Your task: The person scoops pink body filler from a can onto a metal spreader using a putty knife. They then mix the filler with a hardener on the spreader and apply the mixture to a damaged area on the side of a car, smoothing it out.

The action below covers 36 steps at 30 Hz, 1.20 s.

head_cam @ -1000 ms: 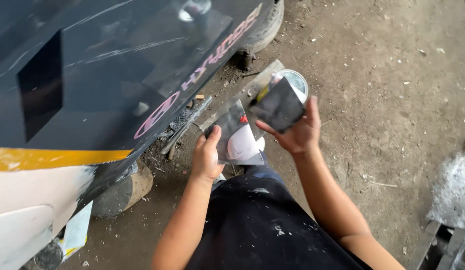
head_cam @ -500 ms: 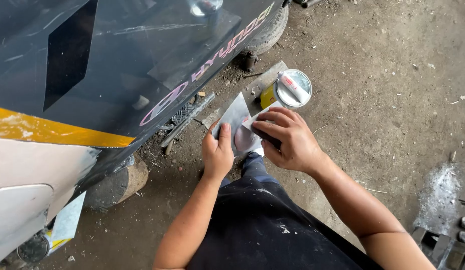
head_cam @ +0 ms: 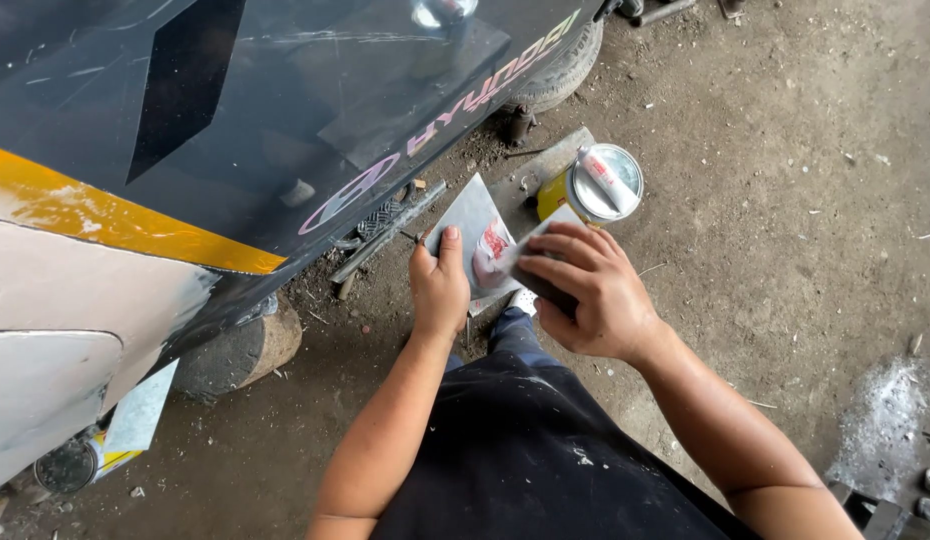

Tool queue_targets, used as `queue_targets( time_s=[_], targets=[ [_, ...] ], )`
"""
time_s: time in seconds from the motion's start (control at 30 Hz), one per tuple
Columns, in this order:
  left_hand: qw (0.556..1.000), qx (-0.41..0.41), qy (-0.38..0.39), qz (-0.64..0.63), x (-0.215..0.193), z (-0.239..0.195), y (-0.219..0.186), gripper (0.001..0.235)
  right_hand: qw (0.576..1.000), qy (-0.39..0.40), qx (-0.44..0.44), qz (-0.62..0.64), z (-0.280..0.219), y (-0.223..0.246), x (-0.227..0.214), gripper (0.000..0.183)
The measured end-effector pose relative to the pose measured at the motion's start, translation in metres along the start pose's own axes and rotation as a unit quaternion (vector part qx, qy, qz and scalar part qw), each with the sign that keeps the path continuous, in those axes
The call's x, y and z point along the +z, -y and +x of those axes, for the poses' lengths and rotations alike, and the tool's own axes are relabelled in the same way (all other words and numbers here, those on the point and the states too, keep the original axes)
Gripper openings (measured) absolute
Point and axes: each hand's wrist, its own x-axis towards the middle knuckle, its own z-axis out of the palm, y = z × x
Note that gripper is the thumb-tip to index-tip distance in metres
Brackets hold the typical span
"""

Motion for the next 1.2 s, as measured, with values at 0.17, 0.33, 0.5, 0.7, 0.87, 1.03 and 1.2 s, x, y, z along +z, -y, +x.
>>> queue_targets(
  time_s=[0.17, 0.33, 0.5, 0.7, 0.87, 1.03, 1.2],
  targets=[
    [0.993, -0.005, 0.012, -0.121, -0.001, 0.006, 0.011, 0.038, 1.000, -0.001, -0.019, 0.016, -0.007, -0.002, 0.006, 0.046],
    [0.970, -0.091, 0.040, -0.223, 0.004, -0.004, 0.011, 0.034, 0.929, -0.036, 0.105, 0.354, -0.027, -0.015, 0.030, 0.043],
    [0.913, -0.120, 0.123, -0.370, -0.003, -0.010, -0.007, 0.034, 0.930, -0.074, 0.051, 0.357, -0.027, -0.016, 0.039, 0.041],
    [0.890, -0.172, 0.109, -0.408, -0.016, -0.003, -0.012, 0.036, 0.945, -0.030, 0.083, 0.316, -0.034, -0.038, 0.030, 0.044],
    [0.972, -0.013, 0.113, -0.207, -0.013, -0.017, -0.013, 0.028, 0.987, -0.068, 0.054, 0.139, -0.016, -0.029, 0.008, 0.048],
    [0.934, 0.344, 0.057, 0.076, -0.001, -0.046, -0.057, 0.030, 0.987, -0.149, 0.017, 0.065, 0.001, 0.000, 0.009, 0.045],
    [0.924, 0.371, 0.049, 0.078, -0.006, -0.044, -0.071, 0.028, 0.992, -0.101, -0.006, 0.073, -0.004, 0.023, 0.016, 0.038]
  ],
)
